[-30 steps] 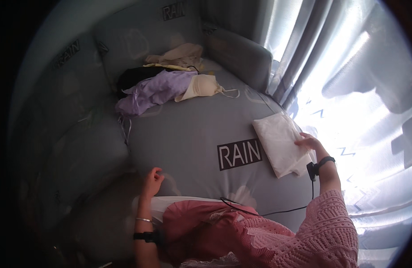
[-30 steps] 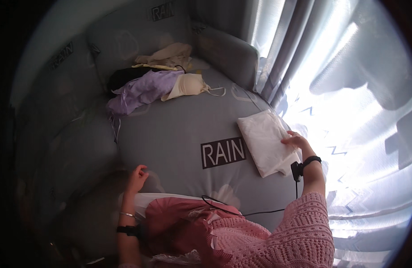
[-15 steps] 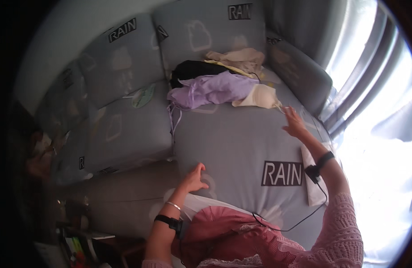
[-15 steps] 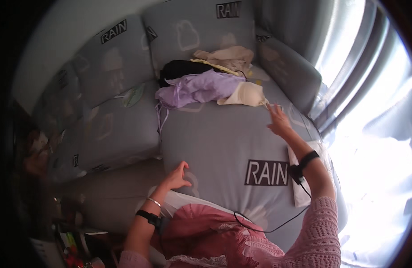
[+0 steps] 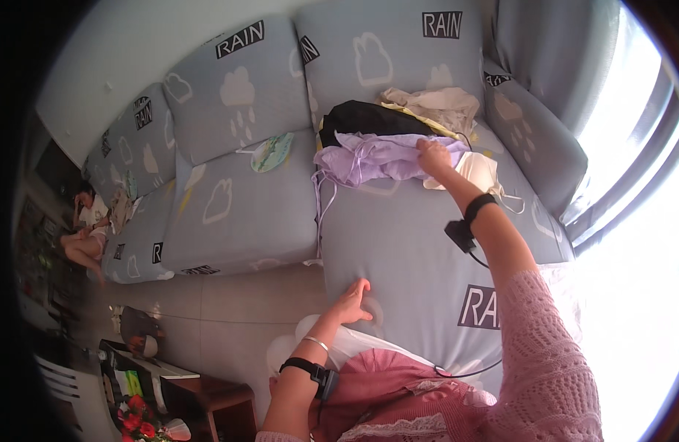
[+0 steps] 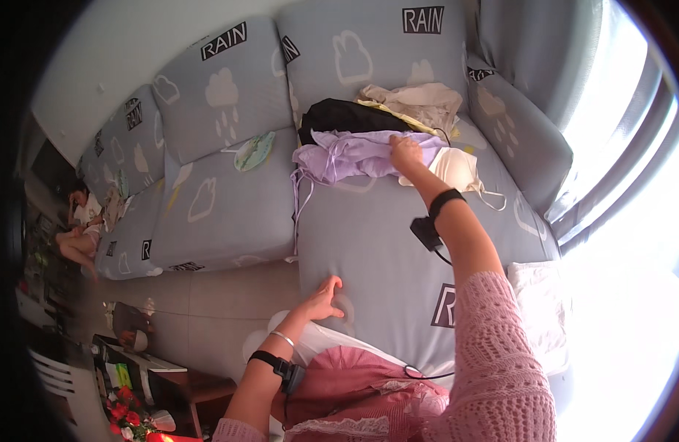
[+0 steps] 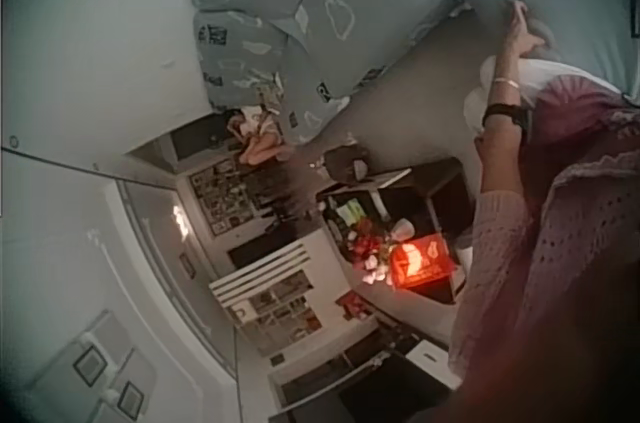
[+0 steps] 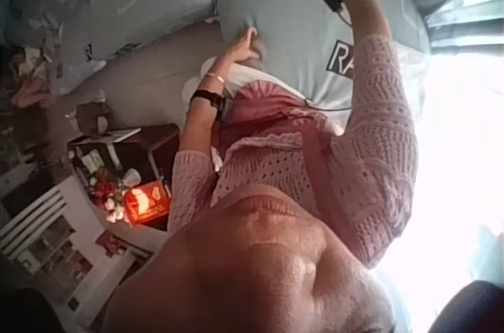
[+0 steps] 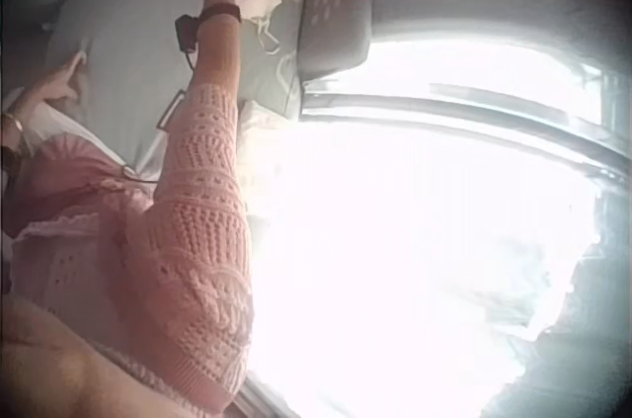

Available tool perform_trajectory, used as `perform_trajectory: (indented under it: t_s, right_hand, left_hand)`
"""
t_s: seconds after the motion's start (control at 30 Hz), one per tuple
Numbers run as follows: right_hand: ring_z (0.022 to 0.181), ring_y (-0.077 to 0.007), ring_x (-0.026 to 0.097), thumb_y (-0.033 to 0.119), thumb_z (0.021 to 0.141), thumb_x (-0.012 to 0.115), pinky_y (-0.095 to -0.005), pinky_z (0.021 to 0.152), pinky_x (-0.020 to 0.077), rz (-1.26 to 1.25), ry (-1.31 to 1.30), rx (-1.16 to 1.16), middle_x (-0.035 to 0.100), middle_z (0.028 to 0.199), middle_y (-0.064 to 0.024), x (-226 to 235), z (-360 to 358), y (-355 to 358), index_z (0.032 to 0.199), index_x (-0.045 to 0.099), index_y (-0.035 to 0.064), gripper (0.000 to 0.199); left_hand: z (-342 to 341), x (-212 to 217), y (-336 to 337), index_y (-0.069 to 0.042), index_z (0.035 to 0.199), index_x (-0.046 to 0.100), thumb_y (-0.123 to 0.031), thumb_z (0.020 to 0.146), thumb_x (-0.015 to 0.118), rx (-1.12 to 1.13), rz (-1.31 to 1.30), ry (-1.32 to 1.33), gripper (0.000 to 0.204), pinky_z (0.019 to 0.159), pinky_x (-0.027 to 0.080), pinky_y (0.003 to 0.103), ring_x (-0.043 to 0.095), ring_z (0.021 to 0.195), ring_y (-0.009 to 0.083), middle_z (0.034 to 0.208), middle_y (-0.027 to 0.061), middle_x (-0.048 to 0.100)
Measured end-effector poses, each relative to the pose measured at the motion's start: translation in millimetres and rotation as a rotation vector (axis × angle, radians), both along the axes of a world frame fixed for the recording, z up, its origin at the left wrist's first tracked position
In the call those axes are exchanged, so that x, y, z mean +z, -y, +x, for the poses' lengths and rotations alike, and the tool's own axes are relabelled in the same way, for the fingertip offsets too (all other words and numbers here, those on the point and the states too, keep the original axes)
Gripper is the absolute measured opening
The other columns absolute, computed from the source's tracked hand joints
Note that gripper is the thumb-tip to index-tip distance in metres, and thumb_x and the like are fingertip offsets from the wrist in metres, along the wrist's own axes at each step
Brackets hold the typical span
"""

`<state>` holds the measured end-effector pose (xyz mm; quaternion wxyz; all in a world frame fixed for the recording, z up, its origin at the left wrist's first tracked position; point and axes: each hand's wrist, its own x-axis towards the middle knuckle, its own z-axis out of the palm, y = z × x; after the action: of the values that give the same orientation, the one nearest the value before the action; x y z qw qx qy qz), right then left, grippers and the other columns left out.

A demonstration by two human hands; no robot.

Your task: Fold various pieces of clothing on a sofa.

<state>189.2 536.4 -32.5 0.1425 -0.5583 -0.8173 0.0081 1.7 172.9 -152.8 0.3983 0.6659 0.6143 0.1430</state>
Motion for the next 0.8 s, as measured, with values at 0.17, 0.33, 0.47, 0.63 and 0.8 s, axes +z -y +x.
perform_trajectory:
  t_s: [0.17, 0.33, 0.47, 0.63, 0.8]
  right_hand:
    - [0.075, -0.0344, 0.068, 0.012, 0.085, 0.05, -0.0448, 0.069, 0.0543, -0.006, -0.062, 0.317, 0.068, 0.08, -0.0162, -28, 29, 128, 0.106, 0.063, 0.0155, 0.025]
    - [0.079, -0.0337, 0.067, 0.015, 0.085, 0.048, -0.044, 0.071, 0.0532, -0.451, 0.155, 0.494, 0.068, 0.084, -0.0138, -53, 97, 277, 0.109, 0.063, 0.0204, 0.029]
    - [0.085, -0.0249, 0.066, 0.014, 0.084, 0.058, -0.0379, 0.076, 0.0527, -0.752, -0.014, 0.811, 0.068, 0.09, -0.0097, -51, 147, 308, 0.109, 0.066, 0.0194, 0.026]
    - [0.087, -0.0256, 0.066, 0.014, 0.08, 0.064, -0.0369, 0.077, 0.0521, -0.345, -0.329, 0.238, 0.068, 0.094, -0.0083, -38, 153, 207, 0.108, 0.066, 0.0124, 0.028]
    - [0.13, -0.0334, 0.04, 0.028, 0.071, 0.074, -0.0466, 0.105, 0.036, -0.087, 0.01, -0.097, 0.048, 0.133, -0.0149, -46, 147, 104, 0.13, 0.048, 0.0092, 0.067]
  left_hand:
    - [0, 2, -2, -0.013, 0.114, 0.032, -0.013, 0.062, 0.085, 0.011, -0.024, -0.01, 0.074, 0.097, 0.042, 0.04, 0.048, 0.117, 0.0312, 0.122, 0.0123, 0.045]
    - [5, 10, 2, -0.01, 0.12, 0.035, -0.023, 0.061, 0.085, 0.044, -0.114, 0.012, 0.079, 0.102, 0.039, 0.04, 0.046, 0.121, 0.0331, 0.124, 0.0143, 0.046]
    - [13, 14, 6, 0.001, 0.145, 0.023, -0.039, 0.062, 0.081, 0.019, -0.073, -0.172, 0.108, 0.112, 0.03, 0.04, 0.034, 0.135, 0.0382, 0.146, 0.0248, 0.034]
    - [14, 18, 9, 0.007, 0.132, 0.04, -0.047, 0.059, 0.082, 0.016, 0.013, -0.301, 0.099, 0.1, 0.041, 0.041, 0.051, 0.116, 0.038, 0.122, 0.0252, 0.055]
    - [12, 15, 9, 0.004, 0.143, 0.026, -0.05, 0.062, 0.077, -0.02, -0.04, -0.328, 0.11, 0.11, 0.033, 0.041, 0.039, 0.132, 0.0398, 0.144, 0.0271, 0.036]
